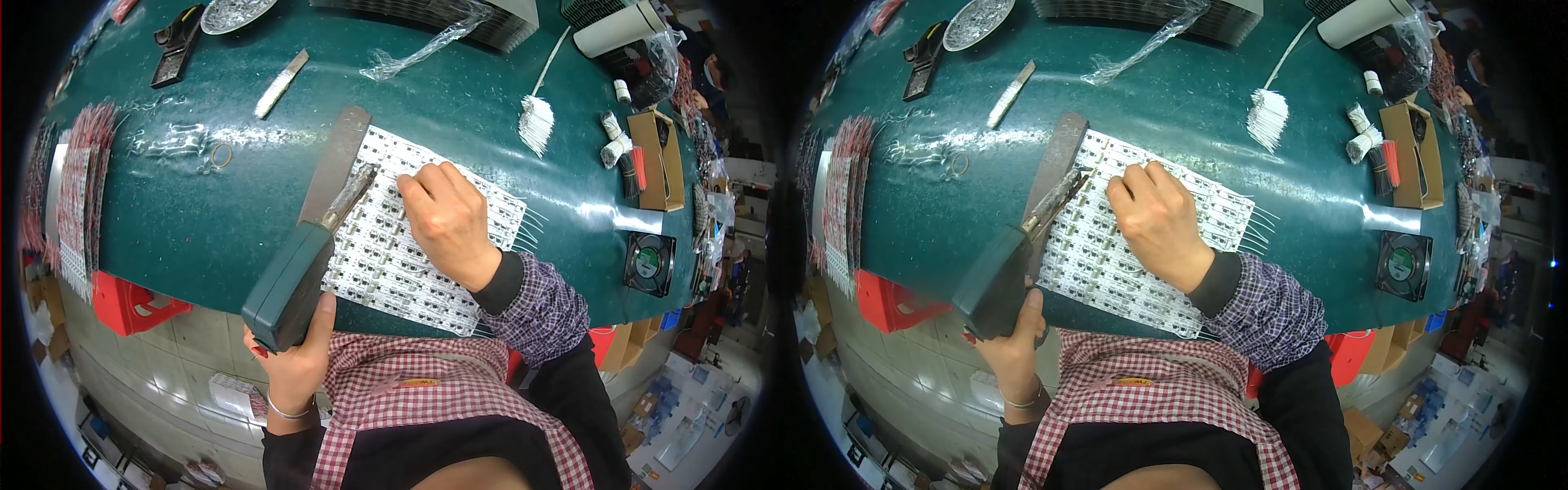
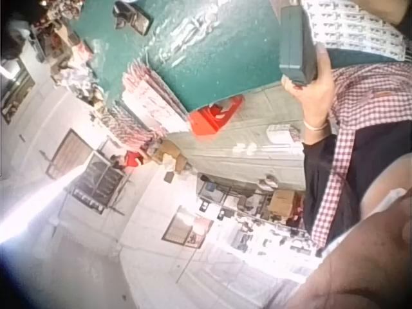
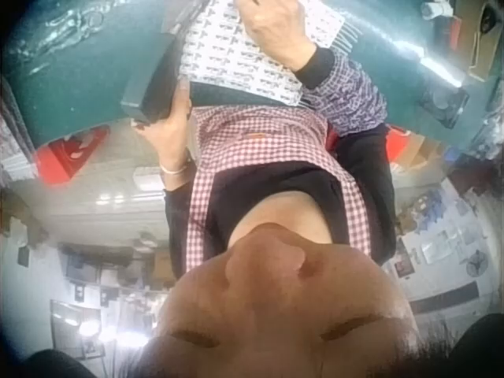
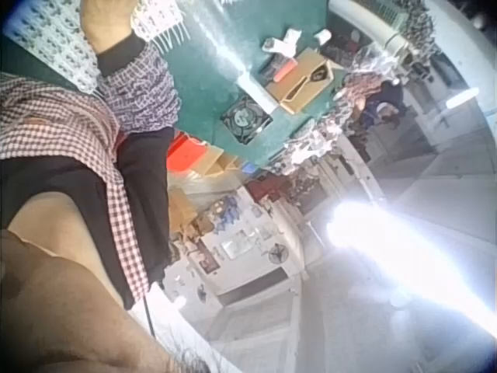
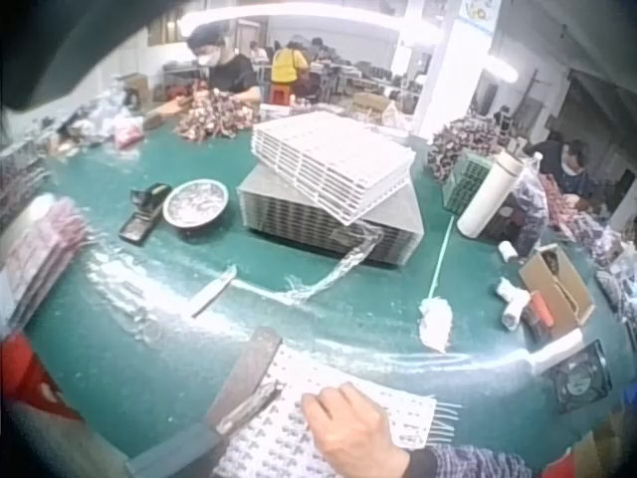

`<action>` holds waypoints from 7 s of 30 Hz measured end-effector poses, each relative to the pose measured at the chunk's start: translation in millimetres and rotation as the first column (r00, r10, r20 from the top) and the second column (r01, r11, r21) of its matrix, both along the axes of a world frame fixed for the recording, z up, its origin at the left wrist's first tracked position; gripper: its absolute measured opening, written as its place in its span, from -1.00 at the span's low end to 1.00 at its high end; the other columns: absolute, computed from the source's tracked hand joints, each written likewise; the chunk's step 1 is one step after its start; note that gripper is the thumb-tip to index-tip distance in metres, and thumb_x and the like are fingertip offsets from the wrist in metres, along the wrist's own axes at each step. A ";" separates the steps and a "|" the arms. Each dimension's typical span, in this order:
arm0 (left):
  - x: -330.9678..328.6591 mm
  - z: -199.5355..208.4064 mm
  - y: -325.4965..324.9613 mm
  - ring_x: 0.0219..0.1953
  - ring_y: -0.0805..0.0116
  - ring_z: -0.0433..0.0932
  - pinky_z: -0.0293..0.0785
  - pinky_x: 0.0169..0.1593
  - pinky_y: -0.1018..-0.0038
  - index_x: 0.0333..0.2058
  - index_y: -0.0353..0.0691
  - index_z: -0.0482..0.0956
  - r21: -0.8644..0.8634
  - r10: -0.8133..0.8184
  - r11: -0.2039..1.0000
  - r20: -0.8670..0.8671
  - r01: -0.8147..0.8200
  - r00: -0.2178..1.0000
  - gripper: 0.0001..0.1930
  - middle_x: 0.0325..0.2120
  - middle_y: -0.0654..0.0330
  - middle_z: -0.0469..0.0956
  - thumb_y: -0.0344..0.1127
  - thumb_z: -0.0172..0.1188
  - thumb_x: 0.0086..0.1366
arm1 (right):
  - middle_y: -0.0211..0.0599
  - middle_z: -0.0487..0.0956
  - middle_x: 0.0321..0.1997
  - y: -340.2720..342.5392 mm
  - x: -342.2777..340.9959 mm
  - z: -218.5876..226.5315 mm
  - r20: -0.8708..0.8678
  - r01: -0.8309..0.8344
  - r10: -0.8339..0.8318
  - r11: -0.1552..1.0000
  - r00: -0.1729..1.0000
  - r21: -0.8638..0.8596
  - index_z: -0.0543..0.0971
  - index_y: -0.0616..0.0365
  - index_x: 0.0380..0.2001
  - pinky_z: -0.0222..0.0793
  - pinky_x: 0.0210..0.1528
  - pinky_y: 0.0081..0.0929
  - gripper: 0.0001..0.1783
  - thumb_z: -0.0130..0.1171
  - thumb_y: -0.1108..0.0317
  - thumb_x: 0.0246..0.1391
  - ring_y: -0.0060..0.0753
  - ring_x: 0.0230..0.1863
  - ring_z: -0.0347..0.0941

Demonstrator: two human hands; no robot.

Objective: The person solders components onto circuit board panels using a soldering gun, pressing the leads into place by hand while applying heat. The person flips and repositions the circuit boards on the table to solder more joints.

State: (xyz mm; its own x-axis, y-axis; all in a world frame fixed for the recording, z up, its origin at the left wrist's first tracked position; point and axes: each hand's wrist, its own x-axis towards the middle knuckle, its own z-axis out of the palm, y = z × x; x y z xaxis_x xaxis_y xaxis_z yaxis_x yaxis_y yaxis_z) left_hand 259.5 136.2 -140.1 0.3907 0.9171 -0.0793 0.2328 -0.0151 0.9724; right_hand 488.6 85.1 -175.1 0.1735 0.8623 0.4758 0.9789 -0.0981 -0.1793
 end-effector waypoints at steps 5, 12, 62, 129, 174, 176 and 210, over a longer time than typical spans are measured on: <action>-1.6 0.2 0.1 -0.62 0.58 0.41 0.26 -0.56 0.61 -0.11 -0.48 0.58 0.004 0.000 1.000 0.006 0.000 1.000 -0.74 -0.39 0.14 0.62 -0.64 0.29 0.19 | -0.32 0.42 -0.45 -7.1 1.8 11.8 -0.006 0.025 -0.024 1.000 1.000 0.007 0.58 0.20 -0.38 0.42 -0.43 -0.45 -0.77 0.20 0.54 -0.25 -0.35 -0.37 0.41; -4.5 -1.1 -0.1 -0.62 0.60 0.40 0.26 -0.56 0.61 -0.12 -0.48 0.59 0.002 0.017 1.000 0.012 -0.017 1.000 -0.74 -0.36 0.12 0.64 -0.64 0.30 0.18 | -0.33 0.43 -0.42 -12.4 -4.4 32.0 -0.079 -0.043 0.048 0.998 0.996 0.055 0.60 0.20 -0.34 0.39 -0.41 -0.40 -0.74 0.20 0.55 -0.23 -0.34 -0.38 0.40; -13.1 1.9 -4.5 -0.61 0.58 0.41 0.26 -0.54 0.61 -0.10 -0.47 0.58 0.036 -0.002 0.999 -0.018 0.002 1.000 -0.72 -0.38 0.16 0.63 -0.62 0.31 0.20 | -0.32 0.45 -0.39 -16.4 -10.8 32.9 -0.063 0.015 -0.016 1.000 0.998 -0.022 0.60 0.21 -0.30 0.40 -0.39 -0.40 -0.72 0.21 0.55 -0.22 -0.33 -0.35 0.42; -20.4 3.7 -15.4 -0.37 0.46 0.57 0.41 -0.20 0.51 -0.33 -0.28 0.65 -0.152 0.026 0.987 -0.170 -0.052 0.985 -0.84 -0.34 0.24 0.64 -0.45 0.47 0.15 | -0.37 0.46 -0.49 -4.2 -15.5 -6.4 -0.124 -0.044 0.054 0.995 0.991 0.087 0.62 0.16 -0.37 0.36 -0.45 -0.37 -0.75 0.36 0.64 -0.19 -0.32 -0.44 0.44; 96.6 20.0 202.1 -0.70 0.46 0.47 0.31 -0.65 0.44 -0.41 -0.38 0.58 0.371 0.209 0.902 0.065 -0.219 0.976 -0.78 -0.69 0.20 0.51 -0.33 0.38 0.20 | -0.26 0.48 -0.15 -78.6 114.2 8.3 -0.030 0.400 -0.400 0.916 0.916 0.022 0.60 0.21 -0.22 0.42 -0.09 -0.24 -0.66 0.37 0.58 -0.17 -0.13 -0.07 0.42; 93.1 35.2 176.3 -0.70 0.49 0.47 0.29 -0.67 0.49 -0.39 -0.38 0.59 0.272 0.174 0.942 0.104 -0.196 0.979 -0.81 -0.66 0.21 0.52 -0.37 0.38 0.20 | -0.26 0.48 -0.16 -78.4 121.0 2.3 -0.014 0.395 -0.395 0.918 0.919 0.042 0.60 0.21 -0.22 0.42 -0.10 -0.25 -0.66 0.37 0.58 -0.17 -0.14 -0.08 0.42; 14.0 27.2 17.1 -0.63 0.57 0.43 0.30 -0.61 0.59 -0.08 -0.46 0.55 -0.076 0.227 0.974 0.244 -0.215 0.943 -0.72 -0.29 0.15 0.61 -0.59 0.31 0.22 | -0.36 0.52 -0.40 -72.5 139.7 -13.1 0.156 0.360 -0.383 0.920 0.910 0.157 0.58 0.09 -0.48 0.34 -0.21 -0.33 -0.92 0.15 0.51 -0.11 -0.27 -0.23 0.46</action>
